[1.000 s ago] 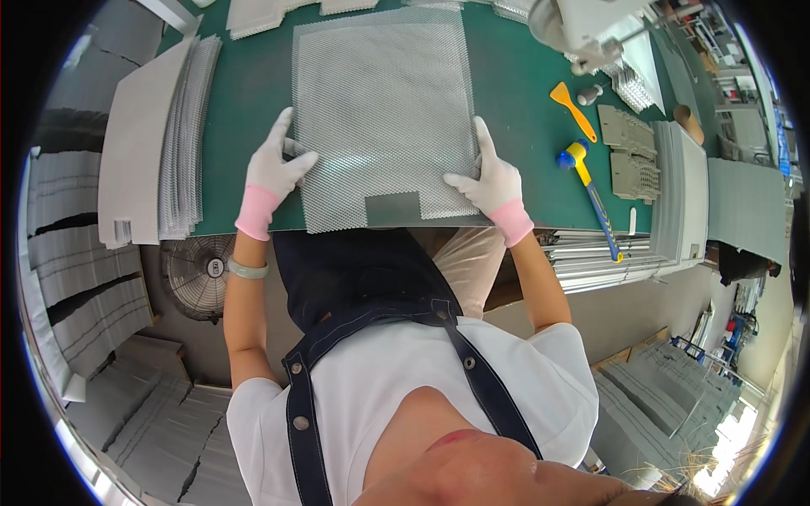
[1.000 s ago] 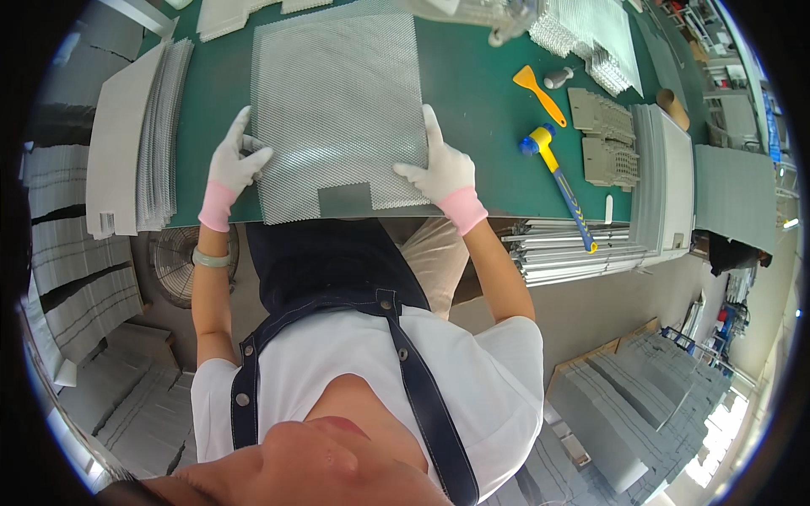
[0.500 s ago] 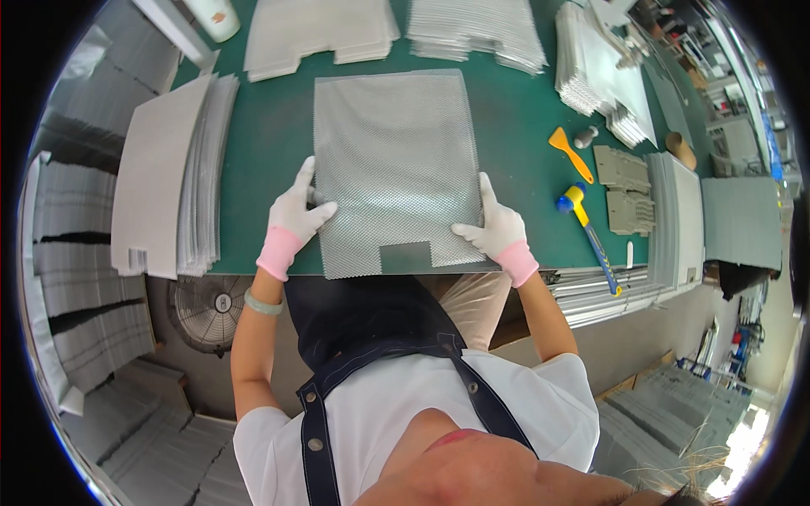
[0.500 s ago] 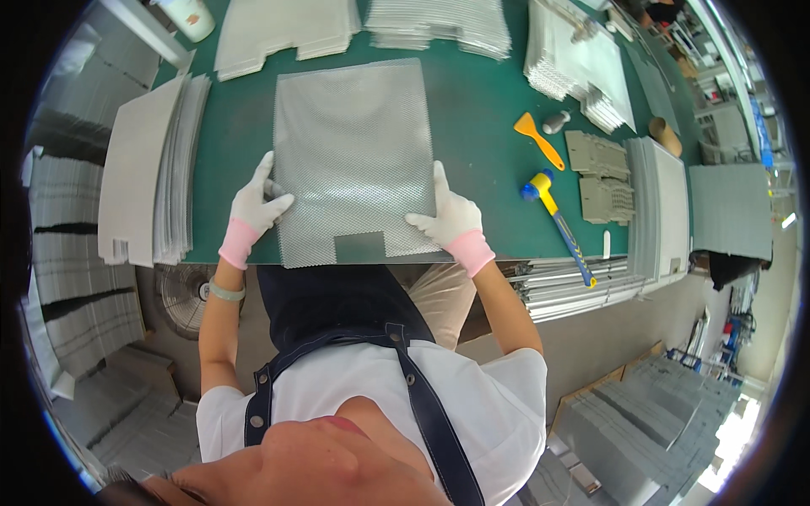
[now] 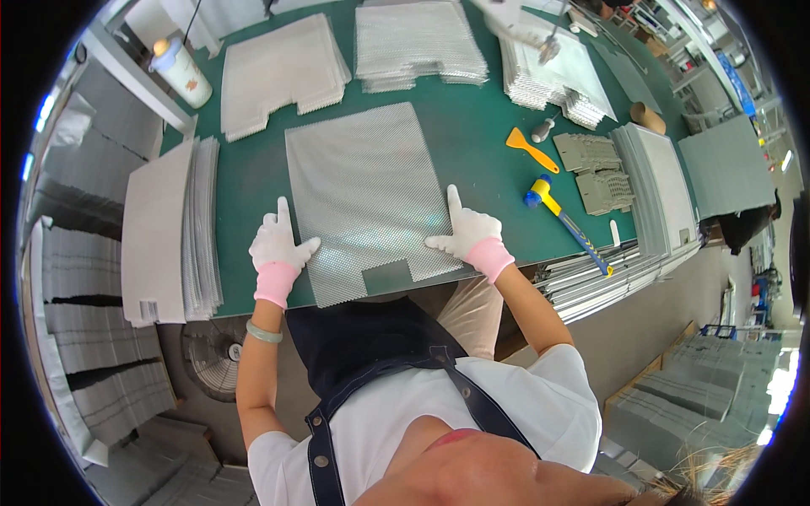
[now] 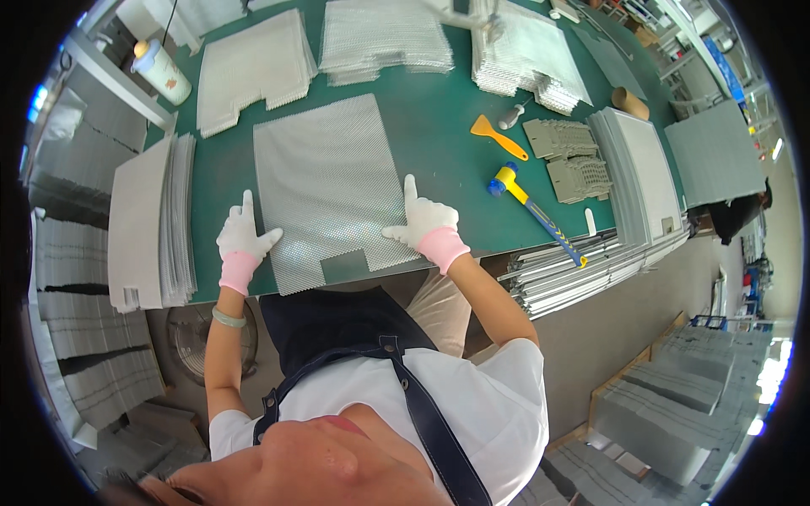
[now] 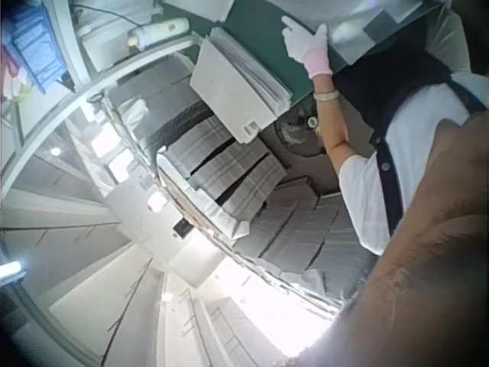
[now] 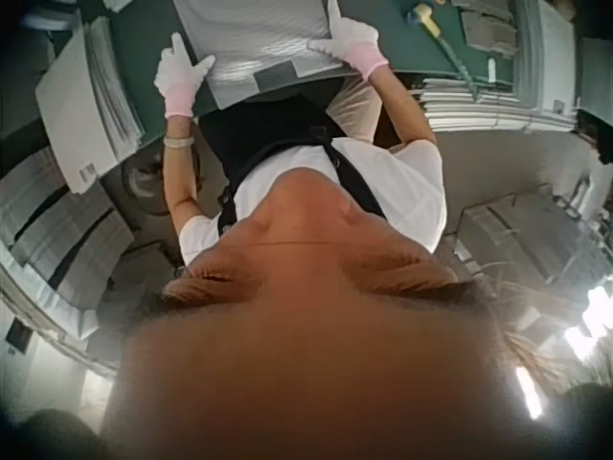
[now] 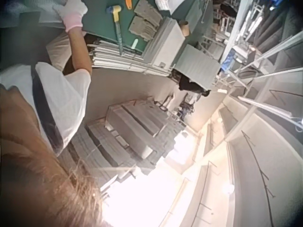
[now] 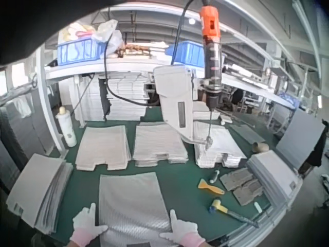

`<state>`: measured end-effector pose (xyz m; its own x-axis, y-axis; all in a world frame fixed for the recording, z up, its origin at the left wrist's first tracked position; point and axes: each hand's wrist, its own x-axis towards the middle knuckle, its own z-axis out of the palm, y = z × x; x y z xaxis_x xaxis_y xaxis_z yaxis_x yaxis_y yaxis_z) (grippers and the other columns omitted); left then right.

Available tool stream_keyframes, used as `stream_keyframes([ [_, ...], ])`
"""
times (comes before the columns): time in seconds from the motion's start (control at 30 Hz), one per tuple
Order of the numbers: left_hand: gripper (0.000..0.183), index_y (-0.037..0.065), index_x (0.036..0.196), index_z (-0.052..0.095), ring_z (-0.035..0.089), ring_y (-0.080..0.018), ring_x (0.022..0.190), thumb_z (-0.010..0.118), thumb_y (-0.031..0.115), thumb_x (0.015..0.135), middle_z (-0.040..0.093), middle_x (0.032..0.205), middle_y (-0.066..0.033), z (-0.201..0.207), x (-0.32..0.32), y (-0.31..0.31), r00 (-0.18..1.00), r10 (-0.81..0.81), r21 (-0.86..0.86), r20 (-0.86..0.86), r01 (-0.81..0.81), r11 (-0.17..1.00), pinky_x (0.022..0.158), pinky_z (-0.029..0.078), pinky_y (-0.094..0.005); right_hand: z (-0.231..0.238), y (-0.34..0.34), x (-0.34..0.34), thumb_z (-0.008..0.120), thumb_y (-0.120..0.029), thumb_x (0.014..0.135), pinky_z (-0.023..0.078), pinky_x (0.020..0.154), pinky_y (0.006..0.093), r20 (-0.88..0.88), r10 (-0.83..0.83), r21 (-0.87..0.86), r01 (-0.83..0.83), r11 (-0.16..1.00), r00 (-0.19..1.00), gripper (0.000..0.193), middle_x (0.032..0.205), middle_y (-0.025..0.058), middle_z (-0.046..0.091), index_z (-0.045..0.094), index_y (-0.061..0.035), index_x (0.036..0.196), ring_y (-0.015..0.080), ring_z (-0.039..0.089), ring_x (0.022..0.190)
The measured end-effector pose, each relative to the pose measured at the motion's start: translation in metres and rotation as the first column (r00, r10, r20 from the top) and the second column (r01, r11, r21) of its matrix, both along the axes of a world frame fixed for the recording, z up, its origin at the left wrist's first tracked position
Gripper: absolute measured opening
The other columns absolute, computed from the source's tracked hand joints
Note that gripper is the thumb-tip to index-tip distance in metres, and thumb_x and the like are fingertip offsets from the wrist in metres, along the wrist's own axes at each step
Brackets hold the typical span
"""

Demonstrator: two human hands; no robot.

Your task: Assembling metal mesh filters by attaching frames and securing them with a power drill and mallet.

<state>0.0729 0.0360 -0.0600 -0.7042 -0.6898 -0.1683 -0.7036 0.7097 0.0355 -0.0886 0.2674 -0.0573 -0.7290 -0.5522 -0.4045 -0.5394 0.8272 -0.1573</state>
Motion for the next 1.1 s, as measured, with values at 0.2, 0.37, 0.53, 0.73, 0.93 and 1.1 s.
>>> stream_keyframes([
  [0.2, 0.079, 0.006, 0.131, 0.034, 0.041, -0.0332, 0.112, 0.069, 0.037, 0.067, 0.038, 0.128, -0.0177, -0.006, -0.005, -0.021, 0.850, -0.198, -0.184, -0.488, 0.121, 0.975, 0.094, 0.035, -0.0392, -0.037, 0.054, -0.018, 0.057, -0.045, 0.078, 0.047, 0.062, 0.0327, 0.040, -0.025, -0.657, 0.045, 0.753, 0.999, 0.074, 0.074, 0.0129, 0.060, 0.029, -0.0015, 0.131, 0.0227, 0.061, 0.067],
  [0.37, 0.052, 0.002, 0.120, 0.046, 0.045, -0.0285, 0.112, 0.064, 0.020, 0.075, 0.044, 0.124, -0.0197, 0.020, -0.075, -0.047, 0.576, -0.224, -0.105, -0.786, 0.234, 0.967, 0.094, 0.036, -0.0365, -0.057, 0.081, -0.009, 0.054, -0.017, 0.083, 0.043, 0.050, 0.0257, 0.221, -0.193, -0.899, 0.276, 0.341, 0.956, 0.039, 0.056, 0.0056, 0.050, 0.049, 0.0003, 0.118, 0.0125, 0.051, 0.049],
  [0.53, 0.032, -0.004, 0.103, 0.052, 0.054, -0.0160, 0.089, 0.061, 0.015, 0.079, 0.059, 0.095, -0.0112, 0.028, -0.149, -0.047, 0.526, 0.231, 0.411, -0.818, 0.254, 0.875, 0.083, 0.041, -0.0284, -0.066, 0.101, 0.002, 0.050, -0.007, 0.082, 0.044, 0.051, 0.0238, 0.203, -0.211, -0.957, 0.240, 0.165, 0.956, 0.032, 0.060, 0.0044, 0.051, 0.053, -0.0003, 0.113, 0.0112, 0.052, 0.051],
  [0.73, 0.039, -0.002, 0.119, 0.048, 0.049, -0.0159, 0.109, 0.056, 0.009, 0.082, 0.051, 0.118, -0.0107, 0.002, -0.156, -0.015, 0.428, 0.050, 0.253, -0.903, 0.434, 0.865, 0.092, 0.037, -0.0251, -0.069, 0.100, -0.007, 0.050, -0.003, 0.079, 0.044, 0.052, 0.0250, 0.123, -0.209, -0.973, 0.159, 0.165, 0.970, 0.032, 0.061, 0.0061, 0.051, 0.054, -0.0007, 0.110, 0.0128, 0.052, 0.051],
  [0.93, 0.035, -0.004, 0.115, 0.050, 0.052, -0.0162, 0.106, 0.056, 0.007, 0.082, 0.054, 0.114, -0.0101, 0.006, -0.130, -0.036, 0.380, 0.225, 0.383, -0.897, 0.416, 0.825, 0.092, 0.039, -0.0256, -0.075, 0.099, -0.005, 0.049, -0.005, 0.082, 0.041, 0.050, 0.0209, 0.186, -0.175, -0.979, 0.198, 0.054, 0.967, 0.031, 0.061, 0.0015, 0.049, 0.054, 0.0010, 0.112, 0.0081, 0.048, 0.051],
  [1.1, 0.033, -0.003, 0.114, 0.051, 0.052, -0.0154, 0.104, 0.055, 0.007, 0.083, 0.055, 0.113, -0.0096, 0.013, -0.126, -0.055, 0.360, 0.293, 0.425, -0.886, 0.377, 0.823, 0.091, 0.039, -0.0251, -0.074, 0.096, -0.001, 0.049, -0.007, 0.084, 0.041, 0.050, 0.0205, 0.180, -0.191, -0.972, 0.204, 0.114, 0.965, 0.029, 0.060, 0.0009, 0.049, 0.054, 0.0008, 0.111, 0.0069, 0.047, 0.050],
])
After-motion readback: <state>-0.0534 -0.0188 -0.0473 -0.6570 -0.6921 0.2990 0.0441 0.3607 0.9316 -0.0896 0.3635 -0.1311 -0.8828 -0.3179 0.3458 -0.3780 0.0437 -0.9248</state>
